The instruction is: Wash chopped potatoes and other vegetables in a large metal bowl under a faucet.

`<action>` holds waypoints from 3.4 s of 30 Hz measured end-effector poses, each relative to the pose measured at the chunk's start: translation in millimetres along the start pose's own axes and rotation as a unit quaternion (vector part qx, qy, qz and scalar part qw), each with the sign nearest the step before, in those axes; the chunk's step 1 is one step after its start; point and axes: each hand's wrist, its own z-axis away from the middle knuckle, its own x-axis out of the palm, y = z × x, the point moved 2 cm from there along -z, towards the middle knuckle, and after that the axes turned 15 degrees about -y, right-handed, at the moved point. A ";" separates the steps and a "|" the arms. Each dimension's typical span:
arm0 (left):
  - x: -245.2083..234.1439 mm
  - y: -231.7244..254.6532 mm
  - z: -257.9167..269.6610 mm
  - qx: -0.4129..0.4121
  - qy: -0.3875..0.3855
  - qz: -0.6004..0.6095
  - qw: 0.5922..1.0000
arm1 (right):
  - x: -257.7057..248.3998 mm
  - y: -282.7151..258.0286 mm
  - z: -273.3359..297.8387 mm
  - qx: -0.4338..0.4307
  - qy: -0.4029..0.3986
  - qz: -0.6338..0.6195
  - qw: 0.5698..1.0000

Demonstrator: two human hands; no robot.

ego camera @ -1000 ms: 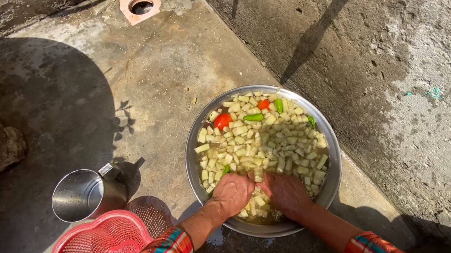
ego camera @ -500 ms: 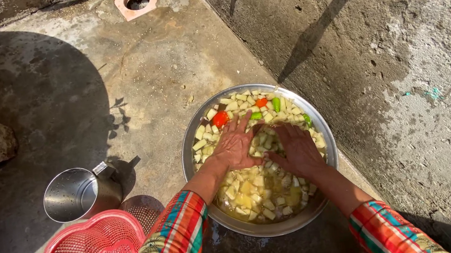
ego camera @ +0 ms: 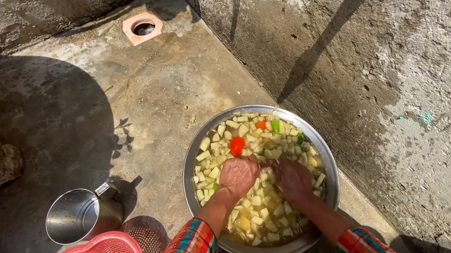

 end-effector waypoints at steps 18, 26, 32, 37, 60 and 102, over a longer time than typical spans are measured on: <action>-99.6 -115.8 -11.5 0.058 0.027 0.447 0.892 | -97.5 20.1 -85.6 -0.276 -0.068 -0.065 0.957; -63.8 -86.1 -35.0 0.063 -0.041 0.412 0.908 | -35.9 6.3 -114.1 -0.094 -0.186 -0.146 0.967; -68.1 -69.8 -2.2 0.070 -0.084 0.346 0.932 | -32.8 -10.8 -83.6 -0.049 -0.231 -0.107 0.966; -96.7 -50.9 51.8 0.070 -0.153 0.331 0.928 | -45.0 -15.8 -41.1 -0.074 -0.279 -0.013 0.957; -102.1 -87.1 123.6 0.123 -0.247 0.137 0.952 | -99.3 0.6 25.6 -0.124 -0.414 0.154 0.889; -124.0 1.4 85.2 0.119 0.092 0.508 0.848 | -93.2 -51.9 46.0 -0.106 -0.205 -0.476 0.849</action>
